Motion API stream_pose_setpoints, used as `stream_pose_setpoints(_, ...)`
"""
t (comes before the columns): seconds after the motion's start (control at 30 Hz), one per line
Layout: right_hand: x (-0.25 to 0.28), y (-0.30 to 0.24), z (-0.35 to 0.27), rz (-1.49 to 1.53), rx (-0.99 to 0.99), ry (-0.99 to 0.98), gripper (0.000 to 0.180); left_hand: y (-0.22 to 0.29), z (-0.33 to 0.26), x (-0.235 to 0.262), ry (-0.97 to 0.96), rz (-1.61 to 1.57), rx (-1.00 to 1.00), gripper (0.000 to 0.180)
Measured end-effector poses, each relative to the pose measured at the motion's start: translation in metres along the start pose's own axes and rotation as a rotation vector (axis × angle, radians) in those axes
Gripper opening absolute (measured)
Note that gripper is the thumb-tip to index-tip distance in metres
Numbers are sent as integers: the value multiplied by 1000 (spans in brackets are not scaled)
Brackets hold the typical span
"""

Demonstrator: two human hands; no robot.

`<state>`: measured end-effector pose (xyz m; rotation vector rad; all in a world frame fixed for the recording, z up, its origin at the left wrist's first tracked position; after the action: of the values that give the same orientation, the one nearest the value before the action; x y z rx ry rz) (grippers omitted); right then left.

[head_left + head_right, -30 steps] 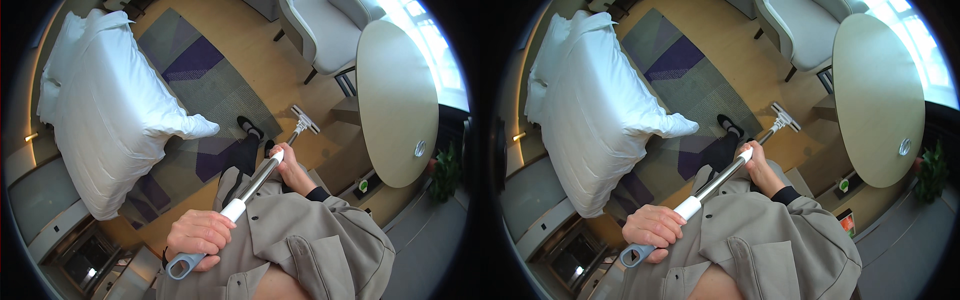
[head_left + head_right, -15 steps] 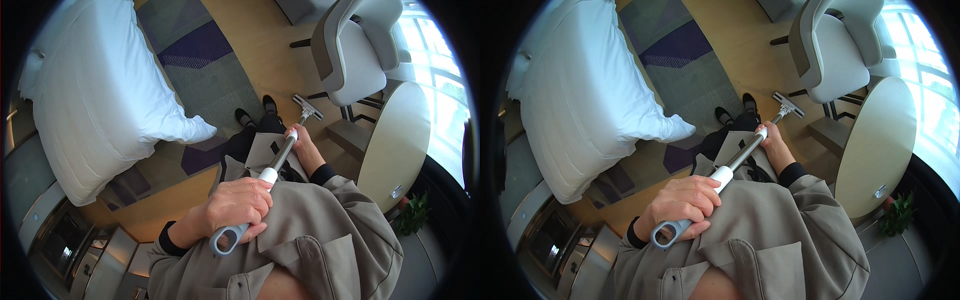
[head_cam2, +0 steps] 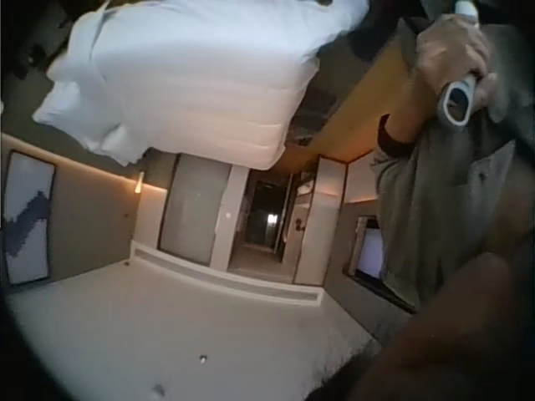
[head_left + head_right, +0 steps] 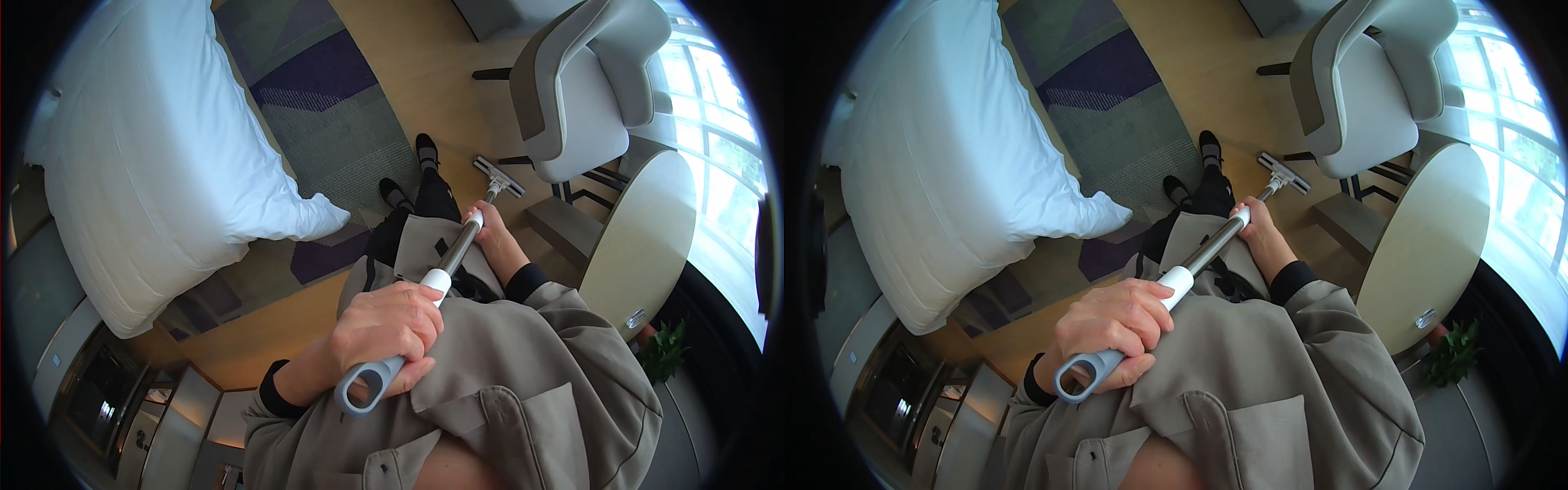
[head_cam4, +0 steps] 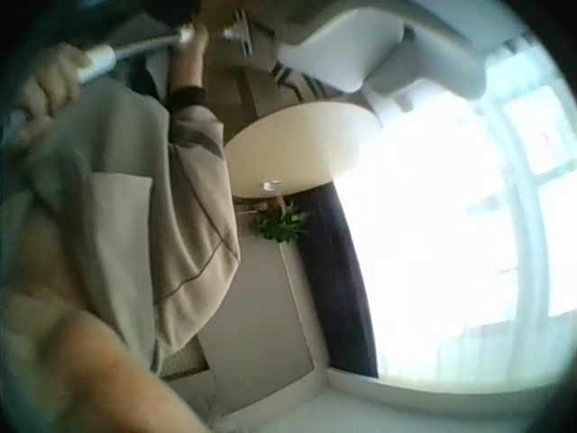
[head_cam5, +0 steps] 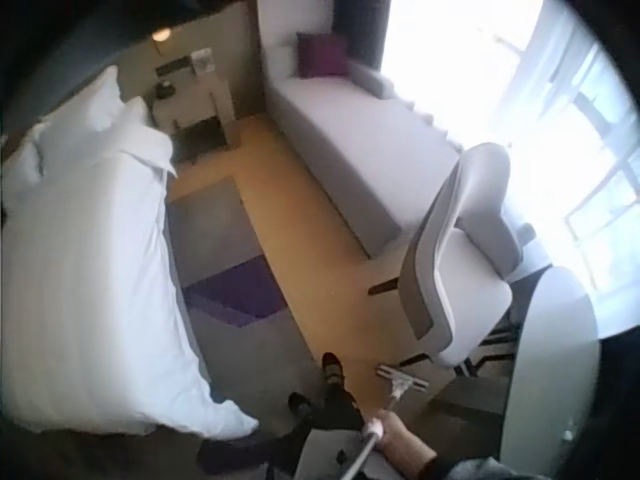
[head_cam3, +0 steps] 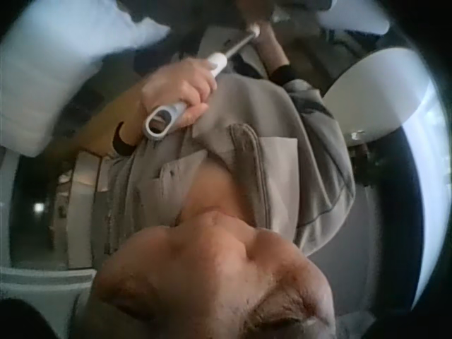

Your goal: Vacuuming the floor of a hotel room.

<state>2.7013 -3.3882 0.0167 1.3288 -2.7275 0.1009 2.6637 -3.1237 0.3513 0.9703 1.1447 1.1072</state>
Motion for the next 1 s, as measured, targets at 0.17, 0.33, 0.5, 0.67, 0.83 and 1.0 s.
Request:
stream_pose_setpoints(0.17, 3, 3, 1, 124, -68, -125, 7, 4, 0, 0, -6, -7, -1, 22)
stream_pose_setpoints(0.33, 8, 4, 2, 71, -42, -88, 5, 4, -2, 0, -41, -15, 0, 24)
stream_pose_setpoints(0.5, 9, 5, -1, 58, 15, -38, 8, 5, -4, 1, -15, -10, 19, 24)
stream_pose_setpoints(0.67, 10, 5, 1, 51, -43, 1, 6, 8, -15, -2, -20, -33, -22, 23)
stream_pose_setpoints(0.83, -3, 27, -19, -94, 17, -44, 5, 16, -31, 15, 7, -157, -73, 15)
stream_pose_setpoints(1.0, -28, 88, -58, -57, 9, -197, 7, 71, -70, 41, -75, -193, -188, 16)
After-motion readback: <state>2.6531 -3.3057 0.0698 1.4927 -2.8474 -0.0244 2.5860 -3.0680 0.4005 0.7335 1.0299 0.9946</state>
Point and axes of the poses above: each hand's wrist, its own z-axis towards the middle knuckle, its own x-axis out of the back of the hand, y = z × x, the point moved 3 cm from there along z, towards the middle knuckle, and after that the axes turned 9 degrees about y, right-handed, at the moved point
